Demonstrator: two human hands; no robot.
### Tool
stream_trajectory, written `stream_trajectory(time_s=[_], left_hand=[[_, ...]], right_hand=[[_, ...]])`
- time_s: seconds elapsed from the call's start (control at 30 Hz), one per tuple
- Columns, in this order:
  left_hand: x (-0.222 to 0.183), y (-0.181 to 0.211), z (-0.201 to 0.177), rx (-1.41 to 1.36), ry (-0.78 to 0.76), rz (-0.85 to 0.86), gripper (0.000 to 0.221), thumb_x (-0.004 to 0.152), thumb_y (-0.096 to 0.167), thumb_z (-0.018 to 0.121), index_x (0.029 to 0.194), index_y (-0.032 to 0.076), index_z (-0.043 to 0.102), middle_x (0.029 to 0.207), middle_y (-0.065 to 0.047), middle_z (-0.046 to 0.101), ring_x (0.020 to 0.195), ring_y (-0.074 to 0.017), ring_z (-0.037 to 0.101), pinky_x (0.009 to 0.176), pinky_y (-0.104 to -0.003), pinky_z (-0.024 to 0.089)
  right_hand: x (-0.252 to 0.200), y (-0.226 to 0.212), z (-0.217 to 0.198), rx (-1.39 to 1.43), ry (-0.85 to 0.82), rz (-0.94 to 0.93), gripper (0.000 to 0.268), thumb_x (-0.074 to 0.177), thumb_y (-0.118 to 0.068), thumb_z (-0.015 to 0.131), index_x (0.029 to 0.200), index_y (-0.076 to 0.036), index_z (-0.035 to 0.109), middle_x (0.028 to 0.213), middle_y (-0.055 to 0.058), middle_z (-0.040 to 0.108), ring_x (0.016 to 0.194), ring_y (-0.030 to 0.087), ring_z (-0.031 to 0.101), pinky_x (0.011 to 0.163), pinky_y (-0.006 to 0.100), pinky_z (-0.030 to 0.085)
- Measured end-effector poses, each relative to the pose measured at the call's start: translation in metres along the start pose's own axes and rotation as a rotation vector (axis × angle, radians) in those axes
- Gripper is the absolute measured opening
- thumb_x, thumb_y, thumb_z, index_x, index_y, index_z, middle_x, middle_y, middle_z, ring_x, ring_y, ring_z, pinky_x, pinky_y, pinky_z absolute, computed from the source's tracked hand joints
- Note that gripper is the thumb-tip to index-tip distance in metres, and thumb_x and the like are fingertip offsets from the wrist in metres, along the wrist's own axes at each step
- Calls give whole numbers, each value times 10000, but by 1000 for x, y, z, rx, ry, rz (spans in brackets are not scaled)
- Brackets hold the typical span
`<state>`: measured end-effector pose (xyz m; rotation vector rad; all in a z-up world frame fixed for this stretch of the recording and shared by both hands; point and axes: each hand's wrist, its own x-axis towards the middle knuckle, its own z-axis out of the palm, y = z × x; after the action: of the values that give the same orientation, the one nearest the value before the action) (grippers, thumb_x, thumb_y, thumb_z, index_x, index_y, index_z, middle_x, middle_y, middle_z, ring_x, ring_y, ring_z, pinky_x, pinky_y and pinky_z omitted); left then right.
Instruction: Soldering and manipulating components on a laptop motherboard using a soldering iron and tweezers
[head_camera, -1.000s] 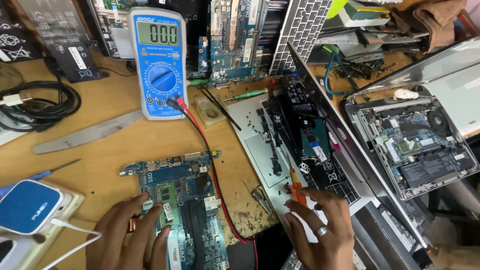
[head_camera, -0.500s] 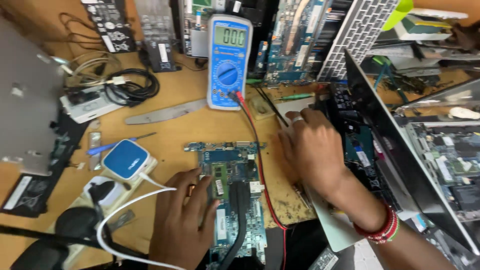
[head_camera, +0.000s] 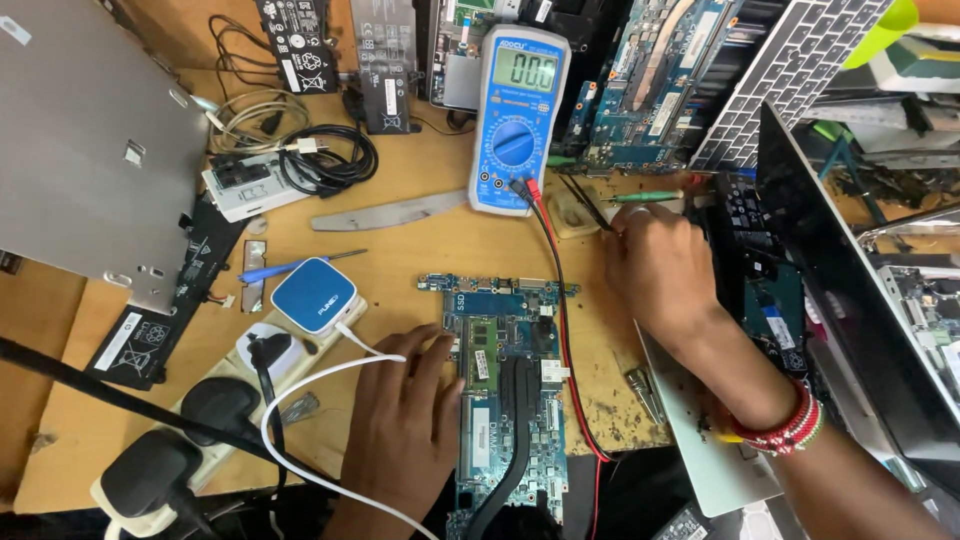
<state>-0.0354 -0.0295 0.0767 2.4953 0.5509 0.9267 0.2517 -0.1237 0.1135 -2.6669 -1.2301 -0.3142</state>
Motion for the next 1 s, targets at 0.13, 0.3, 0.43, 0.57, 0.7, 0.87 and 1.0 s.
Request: stream_trajectory(time_s=[0.13,0.3,0.43,0.57,0.7,0.87,1.0], left_hand=[[3,0,-3,-12,8,-37,309,977,105,596,1274,24,625,1301,-151,588,1158,-348,533,978,-496,470],[2,-2,-3,39,18,-65,296,975,48,563,1256,24,650,1172,-169,590,1061,-352,532,909,-505,445],[8,-1,-6,0,7,-67,237,996,96,573,1210,26,646,1154,-146,570,1005,-338,513,871,-478,441],[11,-3,-6,-26,32,-51,148,980,65,605,1100,11,675,1105,-161,596,985,-330,538,816,-453,457],[17,2,-8,8,8,-73,156,1003,90,579,1094,16,681,1077,-148,583,947,-316,540,823,-447,427],[24,3,-5,97,18,-50,54,965,63,616,983,43,663,980,-135,522,805,-328,509,725,-445,439],[29,3,-1,130,12,-52,46,965,73,631,958,45,666,1012,-139,536,839,-332,511,716,-444,451]], right_hand=[[-25,3,-35,126,18,-52,141,964,-131,603,940,-42,709,902,189,719,777,433,665,675,519,482],[-105,-24,-92,189,0,64,405,960,-217,681,1356,-132,667,895,-25,752,602,174,711,627,350,511],[-169,34,-38,650,-144,225,753,804,-64,736,1529,-166,559,1085,23,810,796,138,866,599,240,685],[-195,40,1,1461,-430,1414,560,1102,-107,375,1118,421,562,1133,589,618,983,764,557,931,812,424],[-211,69,78,2217,-1569,1232,409,890,-405,668,1151,-109,563,708,-28,381,598,124,412,607,290,338],[-156,-15,0,951,-257,-453,390,1021,-243,522,1364,-66,582,869,22,692,950,113,774,985,291,521],[-146,-42,-10,857,-107,-380,425,1011,-222,510,1382,-23,568,1038,3,765,1117,153,778,1037,316,550]])
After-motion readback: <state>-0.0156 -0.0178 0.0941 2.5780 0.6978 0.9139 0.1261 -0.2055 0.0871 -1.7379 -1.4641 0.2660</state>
